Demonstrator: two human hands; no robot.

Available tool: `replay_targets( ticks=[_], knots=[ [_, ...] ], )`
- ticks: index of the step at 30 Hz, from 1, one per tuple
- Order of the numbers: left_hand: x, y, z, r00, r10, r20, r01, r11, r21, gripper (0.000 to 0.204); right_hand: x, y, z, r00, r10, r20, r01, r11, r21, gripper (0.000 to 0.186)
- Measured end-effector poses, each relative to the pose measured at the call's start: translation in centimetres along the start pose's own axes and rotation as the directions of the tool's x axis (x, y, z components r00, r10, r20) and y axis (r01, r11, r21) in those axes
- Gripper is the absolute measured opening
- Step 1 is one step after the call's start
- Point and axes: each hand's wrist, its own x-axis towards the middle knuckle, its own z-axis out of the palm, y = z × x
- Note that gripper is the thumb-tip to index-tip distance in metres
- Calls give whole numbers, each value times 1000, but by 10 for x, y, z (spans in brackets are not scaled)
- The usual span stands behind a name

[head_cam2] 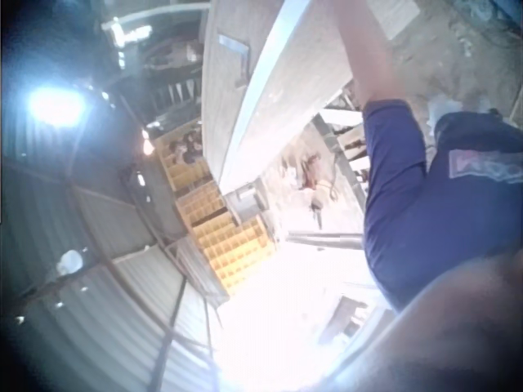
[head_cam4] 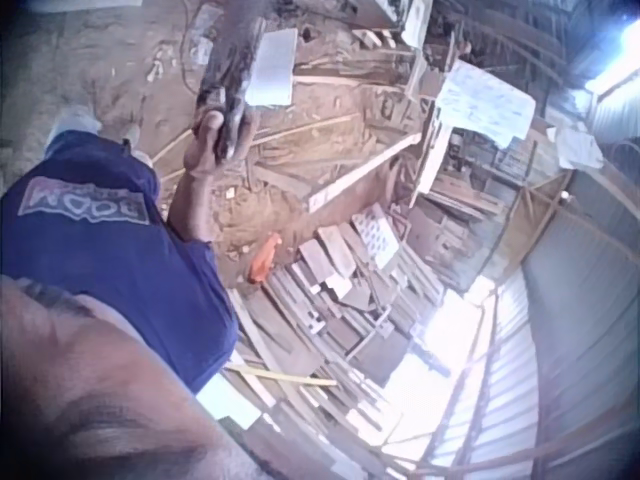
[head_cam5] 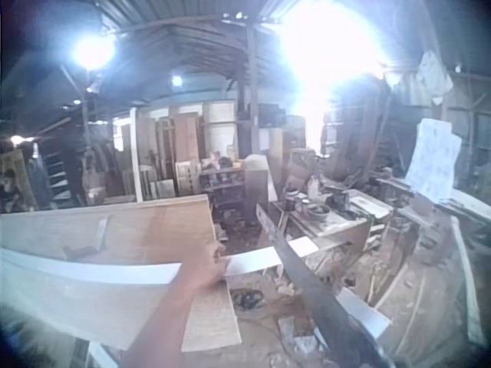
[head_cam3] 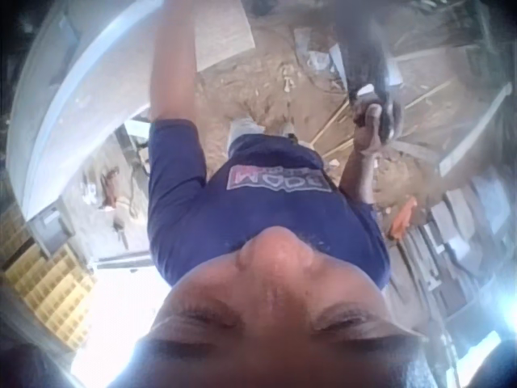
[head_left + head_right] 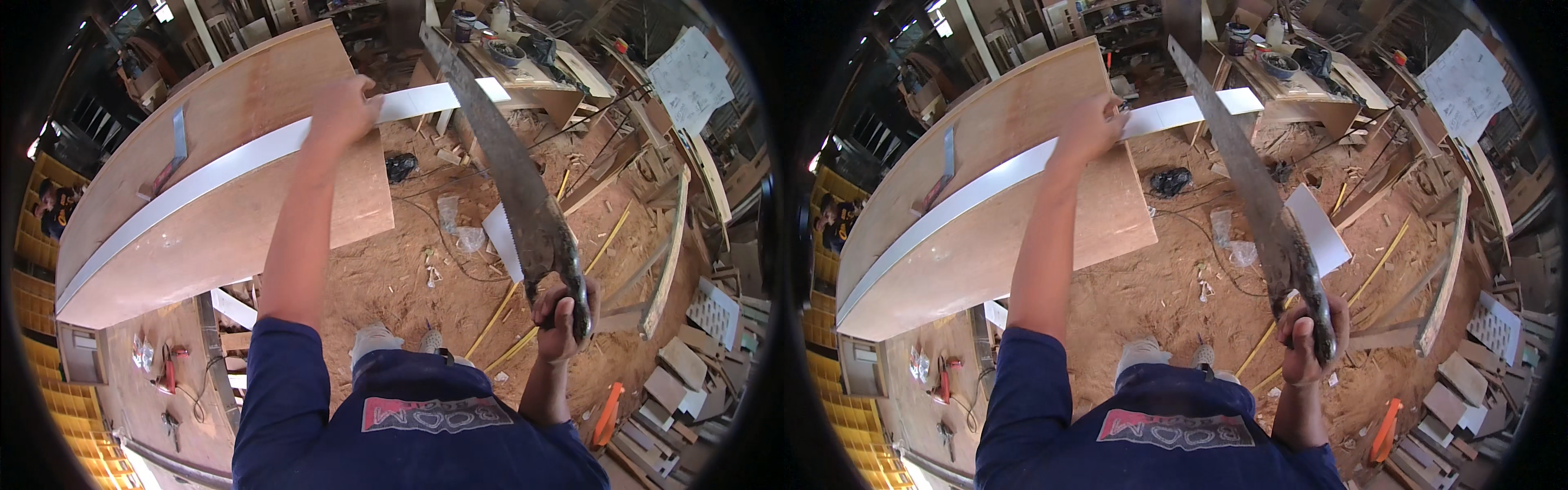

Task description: The person fits a thin wood strip along the edge of a curved wooden structure, marks it using a square and a pencil, and then saws the strip using a hand saw.

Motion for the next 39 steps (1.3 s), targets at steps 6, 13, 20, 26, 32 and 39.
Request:
replay_targets(
  ticks=[6, 13, 20, 26, 32, 39],
  knots=[
    [19, 24, 24, 995, 48, 87, -59, 990, 132, 42, -20, -5, 19, 999, 8, -45, -11, 997, -72, 54],
    [18, 25, -17, 932, 285, -224, -252, 953, 167, 60, -21, -6, -27, 952, -262, 156, 222, 946, 237, 52],
    [-64, -1, -83, 986, 133, 96, -150, 967, 204, 73, 27, -7, 60, 971, -234, -51, 236, 971, 36, 25],
    [-107, -45, -99, 971, -67, 229, 11, 971, 238, 79, 7, 4, 60, 982, -178, -60, 182, 980, 78, 26],
    [-118, -13, -110, 927, -106, 359, 9, 965, 262, 82, -15, 1, 44, 977, -208, -40, 205, 976, -73, 30],
    [-189, 17, -94, 961, 204, 188, -244, 945, 220, 66, -54, 6, 41, 989, -124, -81, 128, 991, 45, 23]
  ],
)
